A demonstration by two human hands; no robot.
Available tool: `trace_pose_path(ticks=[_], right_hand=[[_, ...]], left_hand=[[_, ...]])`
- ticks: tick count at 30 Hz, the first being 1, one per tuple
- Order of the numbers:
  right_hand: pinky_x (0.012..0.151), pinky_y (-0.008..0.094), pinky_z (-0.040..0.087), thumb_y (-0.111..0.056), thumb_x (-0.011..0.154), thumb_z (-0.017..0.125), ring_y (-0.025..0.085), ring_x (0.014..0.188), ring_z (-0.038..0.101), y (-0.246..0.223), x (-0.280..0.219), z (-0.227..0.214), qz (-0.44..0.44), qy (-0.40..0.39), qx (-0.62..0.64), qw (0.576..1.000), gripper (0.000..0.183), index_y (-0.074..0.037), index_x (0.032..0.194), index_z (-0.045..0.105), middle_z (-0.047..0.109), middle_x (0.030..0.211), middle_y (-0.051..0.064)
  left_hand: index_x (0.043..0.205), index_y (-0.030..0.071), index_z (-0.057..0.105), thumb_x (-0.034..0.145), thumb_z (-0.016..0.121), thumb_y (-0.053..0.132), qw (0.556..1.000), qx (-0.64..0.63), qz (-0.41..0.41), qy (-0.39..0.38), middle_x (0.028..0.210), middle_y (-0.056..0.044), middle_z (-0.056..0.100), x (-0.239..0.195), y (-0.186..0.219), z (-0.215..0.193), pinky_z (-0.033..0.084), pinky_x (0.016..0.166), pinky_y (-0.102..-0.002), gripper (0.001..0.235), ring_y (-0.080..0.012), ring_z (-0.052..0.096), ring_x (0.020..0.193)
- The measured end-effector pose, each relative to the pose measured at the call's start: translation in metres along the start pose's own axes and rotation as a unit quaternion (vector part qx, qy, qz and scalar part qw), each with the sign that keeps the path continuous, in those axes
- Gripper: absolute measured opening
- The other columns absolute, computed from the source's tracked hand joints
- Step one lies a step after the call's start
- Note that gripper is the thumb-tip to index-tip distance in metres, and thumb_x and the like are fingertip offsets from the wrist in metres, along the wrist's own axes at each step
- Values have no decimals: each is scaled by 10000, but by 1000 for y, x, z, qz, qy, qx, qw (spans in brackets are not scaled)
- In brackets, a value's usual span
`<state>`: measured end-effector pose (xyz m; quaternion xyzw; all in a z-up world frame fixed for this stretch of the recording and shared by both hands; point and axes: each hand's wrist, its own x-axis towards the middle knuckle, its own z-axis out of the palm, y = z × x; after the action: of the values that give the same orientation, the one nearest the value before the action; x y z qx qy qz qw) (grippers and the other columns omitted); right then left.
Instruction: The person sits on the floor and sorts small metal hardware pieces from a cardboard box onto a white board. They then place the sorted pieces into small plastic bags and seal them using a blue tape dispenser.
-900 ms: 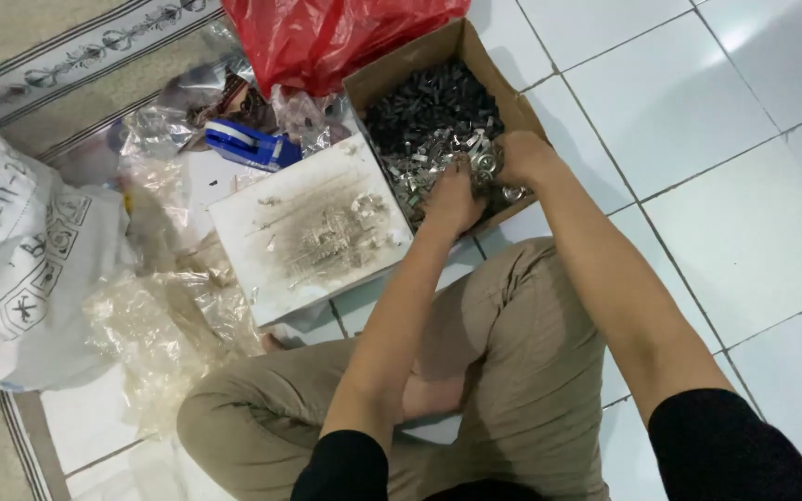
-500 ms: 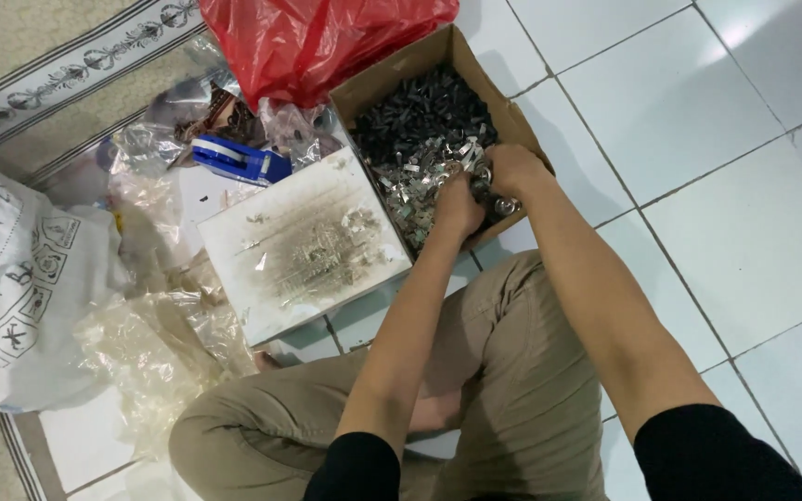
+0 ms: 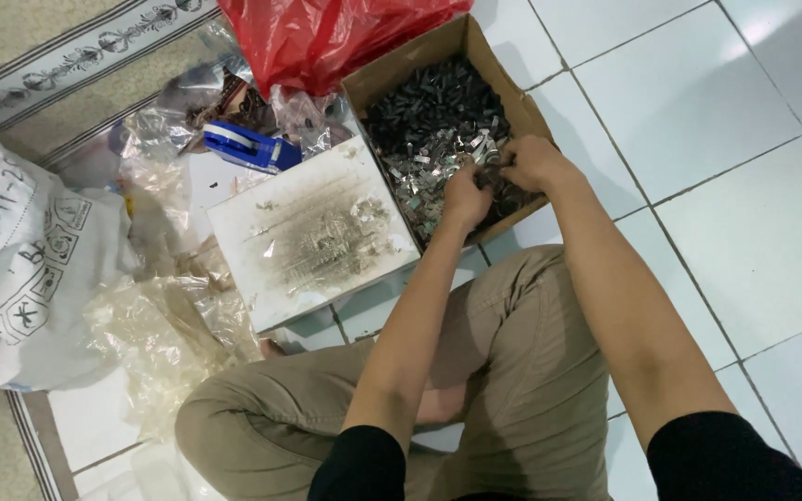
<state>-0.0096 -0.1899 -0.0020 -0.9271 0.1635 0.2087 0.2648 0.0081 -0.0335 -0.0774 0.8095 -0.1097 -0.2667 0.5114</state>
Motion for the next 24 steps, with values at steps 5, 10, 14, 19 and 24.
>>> trace_pose_path(ticks=[5, 10, 14, 19, 24], right_hand=[[903, 575, 569, -181, 986, 658, 473, 1119, 661, -15, -22, -13, -47, 44, 37, 997, 302, -5, 1224, 720, 701, 1177, 293], [901, 606, 537, -175, 1014, 639, 502, 1125, 642, -32, -50, -22, -73, 77, 105, 989, 311, 30, 1242, 695, 683, 1170, 324], [790, 473, 550, -158, 1014, 660, 334, 936, 689, -49, -51, -11, -144, 87, 189, 967, 229, -8, 1181, 703, 705, 1032, 225], [758, 423, 564, -111, 1022, 651, 281, 871, 695, -126, -40, 23, -202, 18, 244, 948, 208, 11, 1187, 682, 695, 984, 189], [761, 402, 560, -114, 937, 691, 261, 855, 730, -177, -1, 102, -225, -45, 258, 939, 264, -24, 1185, 706, 736, 963, 149]], left_hand=[[1371, 2, 558, 925, 637, 110, 995, -95, -11, 4, 1129, -230, 715, -14, 26, -19, 566, 961, -524, 466, -381, 674, 1148], [1334, 50, 622, 950, 657, 181, 992, -122, -13, -2, 1144, -185, 747, -29, 37, -38, 593, 944, -495, 407, -338, 701, 1130], [1245, 10, 673, 904, 726, 147, 976, -213, 11, 36, 959, -189, 749, -50, 34, -74, 636, 702, -392, 371, -253, 732, 861], [1170, 48, 730, 897, 779, 179, 978, -190, 9, 86, 912, -137, 760, -113, 35, -160, 609, 621, -346, 307, -187, 700, 801], [1227, 29, 721, 854, 818, 173, 981, -131, -70, 125, 1005, -205, 761, -155, 2, -226, 628, 703, -397, 411, -277, 748, 894]])
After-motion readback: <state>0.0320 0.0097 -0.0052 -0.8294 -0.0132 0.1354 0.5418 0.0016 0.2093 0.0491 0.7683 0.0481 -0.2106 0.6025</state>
